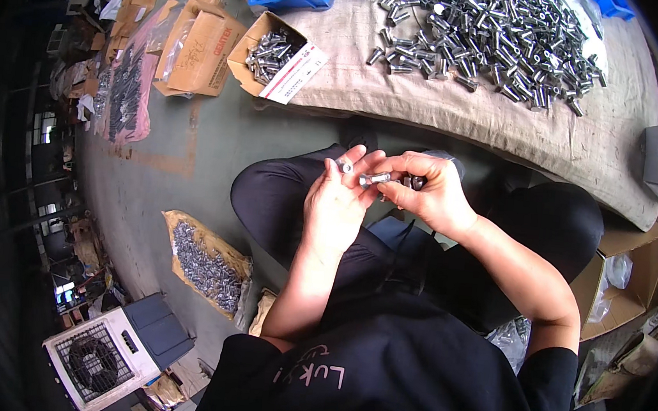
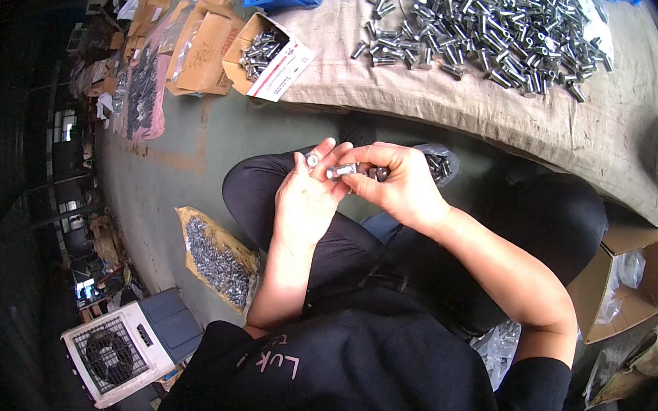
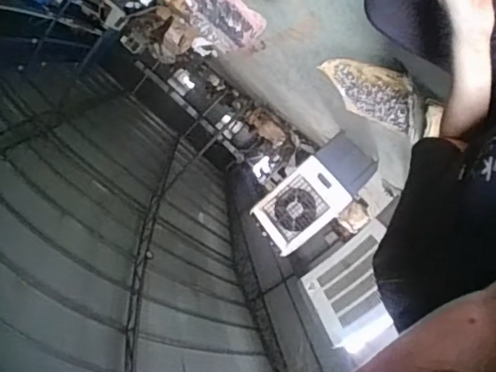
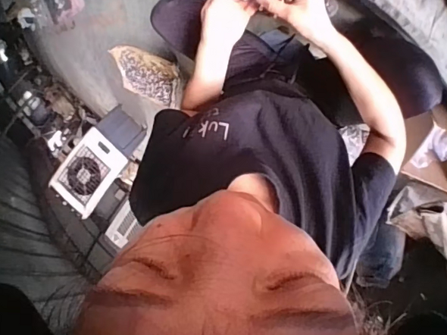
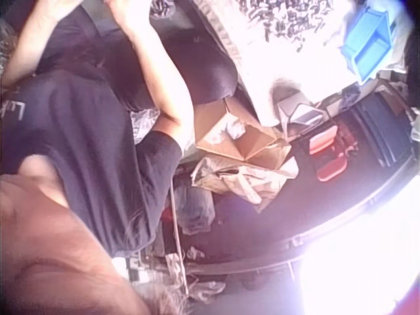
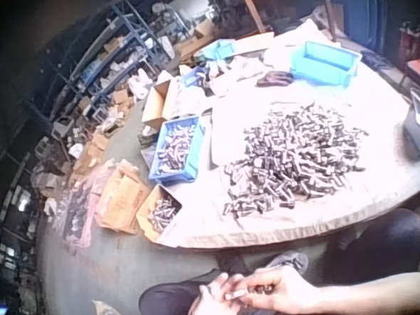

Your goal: The recorder is sitting on the floor and counting or sorting bolts before placing them into a plastic bag.

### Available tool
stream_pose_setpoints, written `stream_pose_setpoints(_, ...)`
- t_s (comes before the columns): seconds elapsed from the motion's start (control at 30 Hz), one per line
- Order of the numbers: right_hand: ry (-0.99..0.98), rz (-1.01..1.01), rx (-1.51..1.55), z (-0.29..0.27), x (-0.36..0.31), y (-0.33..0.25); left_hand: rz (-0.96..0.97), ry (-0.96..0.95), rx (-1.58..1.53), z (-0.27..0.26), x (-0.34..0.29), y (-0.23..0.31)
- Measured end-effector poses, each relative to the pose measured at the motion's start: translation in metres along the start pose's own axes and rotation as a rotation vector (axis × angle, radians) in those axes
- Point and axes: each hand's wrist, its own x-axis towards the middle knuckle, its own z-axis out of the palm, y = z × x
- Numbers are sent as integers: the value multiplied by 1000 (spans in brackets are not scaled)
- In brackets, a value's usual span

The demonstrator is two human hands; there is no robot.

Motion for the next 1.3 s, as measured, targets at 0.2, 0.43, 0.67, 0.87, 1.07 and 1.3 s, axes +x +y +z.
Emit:
stream_pose_setpoints(0.2, -4, -35, -3, 2, 1, -3, -36, 34, -53, 2, 0, -1)
stream_pose_setpoints(0.43, 3, -126, -50, 5, -1, -4, 33, 1, -63, 8, 0, -9)
stream_pose_setpoints(0.67, 4, -107, 15, 7, 0, -3, 198, 1, 103, 18, 0, -14)
stream_pose_setpoints(0.87, 5, -37, 80, 8, 1, -5, 214, 29, 87, 17, 0, -15)
stream_pose_setpoints(1.07, -3, 55, 180, 10, 2, -4, 197, 62, 75, 17, 1, -18)
stream_pose_setpoints(1.3, 138, -15, 211, 29, 12, 6, 285, 183, 73, 20, 0, -23)
